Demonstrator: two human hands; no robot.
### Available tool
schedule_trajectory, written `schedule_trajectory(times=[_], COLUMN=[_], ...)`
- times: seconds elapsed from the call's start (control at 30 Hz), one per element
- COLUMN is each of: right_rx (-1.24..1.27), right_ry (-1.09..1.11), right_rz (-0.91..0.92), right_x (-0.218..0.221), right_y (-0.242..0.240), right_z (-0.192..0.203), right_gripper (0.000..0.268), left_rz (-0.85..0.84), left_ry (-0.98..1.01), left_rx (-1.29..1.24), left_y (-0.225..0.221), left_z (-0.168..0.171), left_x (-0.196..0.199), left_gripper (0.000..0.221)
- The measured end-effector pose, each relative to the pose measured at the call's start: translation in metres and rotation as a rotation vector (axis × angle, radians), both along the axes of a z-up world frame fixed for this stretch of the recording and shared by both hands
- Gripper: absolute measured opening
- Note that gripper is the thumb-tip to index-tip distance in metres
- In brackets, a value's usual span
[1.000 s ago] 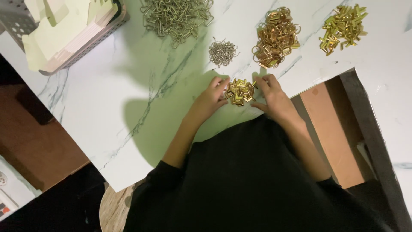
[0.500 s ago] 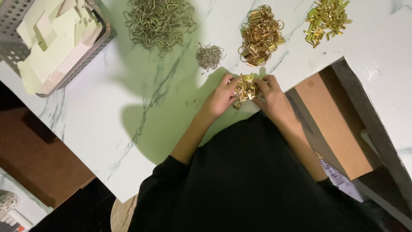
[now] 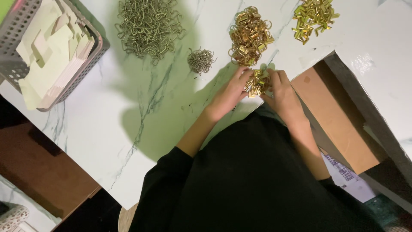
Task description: Sorting various metal hardware components like rings and clips into piles on a marble-patterned table.
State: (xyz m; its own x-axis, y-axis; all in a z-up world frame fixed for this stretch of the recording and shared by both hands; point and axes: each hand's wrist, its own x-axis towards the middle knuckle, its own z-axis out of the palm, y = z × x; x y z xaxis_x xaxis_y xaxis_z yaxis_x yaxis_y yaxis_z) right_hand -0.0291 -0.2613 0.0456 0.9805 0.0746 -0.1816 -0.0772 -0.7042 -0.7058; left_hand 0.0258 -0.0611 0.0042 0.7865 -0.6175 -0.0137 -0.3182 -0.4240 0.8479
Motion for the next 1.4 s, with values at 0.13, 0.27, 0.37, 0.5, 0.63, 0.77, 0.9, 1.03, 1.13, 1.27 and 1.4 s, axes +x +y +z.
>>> schedule_trajectory(times=[0.13,0.27,0.37,0.5,0.63,0.77,0.9,1.03,1.13,1.27,1.4], right_rx=[-0.011,-0.044,-0.053,-0.070,-0.064,-0.066,-0.076,-0.054,-0.045,-0.126,-0.089], right_ry=[0.005,-0.001,-0.005,0.008,0.022,0.010,0.009,0.014,0.009,0.004,-0.041], right_rz=[0.002,0.016,0.014,0.000,-0.016,-0.023,-0.040,-0.058,-0.084,-0.103,-0.096], right_x=[0.005,0.007,0.010,0.012,0.014,0.015,0.014,0.016,0.022,0.031,0.041], right_y=[0.001,-0.003,-0.005,-0.009,-0.013,-0.020,-0.024,-0.036,-0.045,-0.061,-0.076], right_z=[0.010,0.008,0.012,0.017,0.018,0.013,0.010,0.000,0.002,-0.005,-0.007], right_gripper=[0.080,0.081,0.078,0.073,0.070,0.070,0.069,0.070,0.070,0.067,0.066], left_rz=[-0.022,-0.048,-0.064,-0.078,-0.102,-0.117,-0.107,-0.121,-0.122,-0.112,-0.118], left_ry=[-0.040,0.045,0.017,-0.039,-0.053,-0.042,-0.026,-0.027,-0.080,-0.140,-0.150], left_rx=[-0.018,0.016,0.038,0.043,0.026,0.052,0.055,0.068,0.078,0.097,0.120], left_y=[-0.006,-0.013,-0.018,-0.023,-0.028,-0.035,-0.042,-0.054,-0.068,-0.087,-0.102], left_z=[0.001,-0.005,-0.013,-0.015,-0.002,-0.002,-0.007,-0.006,-0.013,-0.019,-0.020], left_x=[0.001,0.002,0.002,0.002,0.005,0.005,0.007,0.013,0.019,0.029,0.041], left_gripper=[0.073,0.071,0.069,0.065,0.073,0.079,0.074,0.071,0.070,0.070,0.069])
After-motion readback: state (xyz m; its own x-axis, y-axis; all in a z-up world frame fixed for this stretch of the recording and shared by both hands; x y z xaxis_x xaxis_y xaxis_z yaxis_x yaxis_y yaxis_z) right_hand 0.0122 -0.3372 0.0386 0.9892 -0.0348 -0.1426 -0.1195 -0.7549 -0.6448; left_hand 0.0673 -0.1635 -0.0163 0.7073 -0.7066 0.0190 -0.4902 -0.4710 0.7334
